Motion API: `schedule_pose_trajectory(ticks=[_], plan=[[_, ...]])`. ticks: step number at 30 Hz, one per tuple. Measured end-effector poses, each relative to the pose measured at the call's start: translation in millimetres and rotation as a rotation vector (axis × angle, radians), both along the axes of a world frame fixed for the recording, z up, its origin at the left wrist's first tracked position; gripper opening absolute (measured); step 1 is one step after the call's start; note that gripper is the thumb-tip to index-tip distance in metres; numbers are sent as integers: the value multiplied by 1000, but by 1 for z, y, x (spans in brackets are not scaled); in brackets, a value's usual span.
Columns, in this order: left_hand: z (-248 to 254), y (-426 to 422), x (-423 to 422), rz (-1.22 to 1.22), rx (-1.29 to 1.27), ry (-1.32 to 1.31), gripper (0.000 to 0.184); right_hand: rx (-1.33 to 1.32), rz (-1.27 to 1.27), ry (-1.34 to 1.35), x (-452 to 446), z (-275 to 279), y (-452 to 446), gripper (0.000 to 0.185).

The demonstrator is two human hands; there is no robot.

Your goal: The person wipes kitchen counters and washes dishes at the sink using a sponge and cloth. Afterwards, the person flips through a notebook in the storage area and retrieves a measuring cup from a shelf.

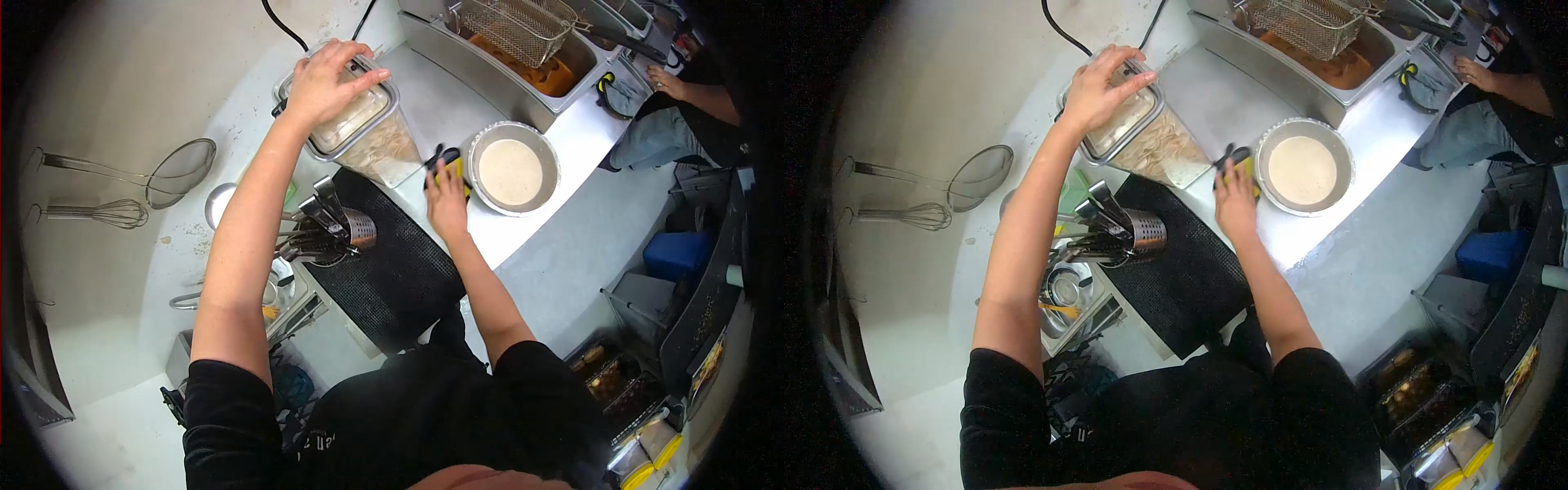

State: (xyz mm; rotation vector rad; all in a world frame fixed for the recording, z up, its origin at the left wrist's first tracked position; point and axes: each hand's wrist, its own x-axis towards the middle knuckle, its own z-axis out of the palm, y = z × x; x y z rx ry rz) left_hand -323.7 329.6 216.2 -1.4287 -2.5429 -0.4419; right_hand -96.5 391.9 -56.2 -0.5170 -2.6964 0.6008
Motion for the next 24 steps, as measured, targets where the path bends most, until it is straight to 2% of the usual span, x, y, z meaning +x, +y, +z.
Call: schedule_pose_trajectory(ticks=[2,3,5,6,8,10,12,15,17,19,22,24], plan=[[4,1,4,8,-24,-50,60,8,-153,51,-30,-4,14,41],[9,2,10,16,-70,-17,50,6,-158,58,-47,-8,23,41],[9,3,10,9,-46,-20,48,-23,-258,98,-88,-25,43,42],[8,2,8,7,-20,-31,47,-74,-338,160,-116,-50,57,43],[7,1,7,-10,55,-67,42,42,-415,90,-145,-37,76,46],[10,2,8,-13,99,-142,39,43,-410,75,-173,-22,100,47],[6,1,4,-7,106,-103,37,40,-369,62,-219,-26,111,48],[6,0,2,-47,108,-64,40,46,-186,114,-271,-44,126,50],[7,0,2,-25,108,-61,41,115,2,73,-315,-54,140,50],[7,1,1,-16,103,-65,44,115,77,47,-349,-54,151,50],[5,0,1,-8,109,-52,46,127,153,44,-372,-55,143,49],[3,-1,-1,-7,107,-58,48,104,365,92,-372,-49,138,43]])
